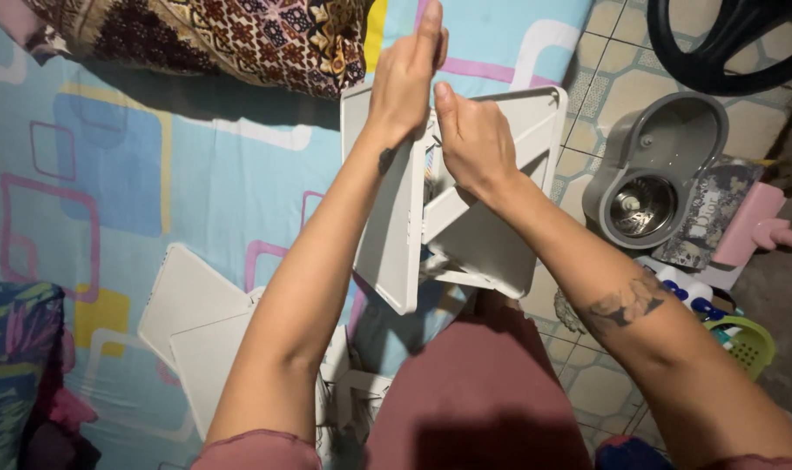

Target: Assembling a white plastic folding shelf or stand on a bed.

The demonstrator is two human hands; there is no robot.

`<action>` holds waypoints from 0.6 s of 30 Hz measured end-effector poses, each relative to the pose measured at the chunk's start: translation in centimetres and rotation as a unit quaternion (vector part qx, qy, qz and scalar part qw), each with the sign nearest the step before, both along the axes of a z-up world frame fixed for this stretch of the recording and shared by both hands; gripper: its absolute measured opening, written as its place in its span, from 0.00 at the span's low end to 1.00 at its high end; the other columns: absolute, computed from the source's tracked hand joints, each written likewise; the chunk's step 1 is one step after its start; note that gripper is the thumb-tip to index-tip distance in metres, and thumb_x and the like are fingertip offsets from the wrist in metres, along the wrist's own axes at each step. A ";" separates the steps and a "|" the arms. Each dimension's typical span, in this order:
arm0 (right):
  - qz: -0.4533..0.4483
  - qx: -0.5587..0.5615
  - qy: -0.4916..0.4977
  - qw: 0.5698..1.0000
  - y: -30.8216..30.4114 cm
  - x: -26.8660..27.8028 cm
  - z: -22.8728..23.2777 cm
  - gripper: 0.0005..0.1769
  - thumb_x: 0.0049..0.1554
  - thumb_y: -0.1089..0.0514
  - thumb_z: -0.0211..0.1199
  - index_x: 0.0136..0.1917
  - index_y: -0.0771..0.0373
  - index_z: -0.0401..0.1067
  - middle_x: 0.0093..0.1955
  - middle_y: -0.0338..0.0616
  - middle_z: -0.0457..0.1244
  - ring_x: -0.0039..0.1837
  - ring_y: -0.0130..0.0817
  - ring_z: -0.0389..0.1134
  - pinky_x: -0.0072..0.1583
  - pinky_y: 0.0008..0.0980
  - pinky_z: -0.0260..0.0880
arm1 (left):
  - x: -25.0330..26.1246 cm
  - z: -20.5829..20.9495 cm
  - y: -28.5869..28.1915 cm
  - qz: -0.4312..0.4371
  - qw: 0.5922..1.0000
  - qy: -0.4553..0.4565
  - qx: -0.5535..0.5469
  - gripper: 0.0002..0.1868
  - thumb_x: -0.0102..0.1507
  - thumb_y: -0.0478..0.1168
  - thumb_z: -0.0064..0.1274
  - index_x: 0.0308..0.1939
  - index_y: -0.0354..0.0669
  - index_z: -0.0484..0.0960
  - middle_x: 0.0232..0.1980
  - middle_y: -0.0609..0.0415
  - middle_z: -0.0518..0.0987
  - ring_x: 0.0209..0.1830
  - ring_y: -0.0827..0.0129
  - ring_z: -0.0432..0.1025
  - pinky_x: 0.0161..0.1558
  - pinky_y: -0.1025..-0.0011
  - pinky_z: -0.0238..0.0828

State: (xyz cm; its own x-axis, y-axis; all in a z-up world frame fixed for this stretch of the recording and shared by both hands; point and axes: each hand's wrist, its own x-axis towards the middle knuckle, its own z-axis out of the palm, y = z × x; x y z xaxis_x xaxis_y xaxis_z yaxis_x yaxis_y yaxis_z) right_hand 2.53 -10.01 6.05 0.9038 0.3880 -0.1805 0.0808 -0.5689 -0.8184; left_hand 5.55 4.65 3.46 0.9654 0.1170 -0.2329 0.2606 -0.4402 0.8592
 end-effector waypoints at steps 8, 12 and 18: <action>-0.004 0.109 -0.149 0.983 -1.6 2.0 -6.6 0.26 0.76 0.49 0.41 0.60 0.78 0.65 0.48 0.62 0.63 0.51 0.52 0.64 0.57 0.45 0.67 | 2.3 0.9 -0.7 -0.009 0.969 -0.189 0.156 0.23 0.70 0.50 0.37 0.28 0.37 0.71 0.26 0.42 0.69 0.27 0.47 0.67 0.34 0.54 0.59; -0.075 0.423 0.132 0.893 -1.0 2.4 -8.3 0.30 0.76 0.44 0.37 0.71 0.69 0.68 0.64 0.44 0.68 0.65 0.37 0.65 0.69 0.36 0.65 | 3.2 4.1 -3.3 -0.024 0.945 -0.077 0.318 0.14 0.64 0.45 0.49 0.29 0.41 0.78 0.29 0.41 0.76 0.31 0.45 0.73 0.36 0.50 0.67; -0.229 0.504 0.266 0.789 -4.2 -0.6 -23.1 0.26 0.74 0.43 0.42 0.70 0.64 0.68 0.50 0.37 0.64 0.50 0.26 0.65 0.53 0.29 0.65 | 1.1 -1.9 -3.6 -0.016 0.988 -0.139 0.065 0.13 0.72 0.45 0.47 0.43 0.37 0.75 0.42 0.42 0.79 0.49 0.45 0.73 0.52 0.50 0.69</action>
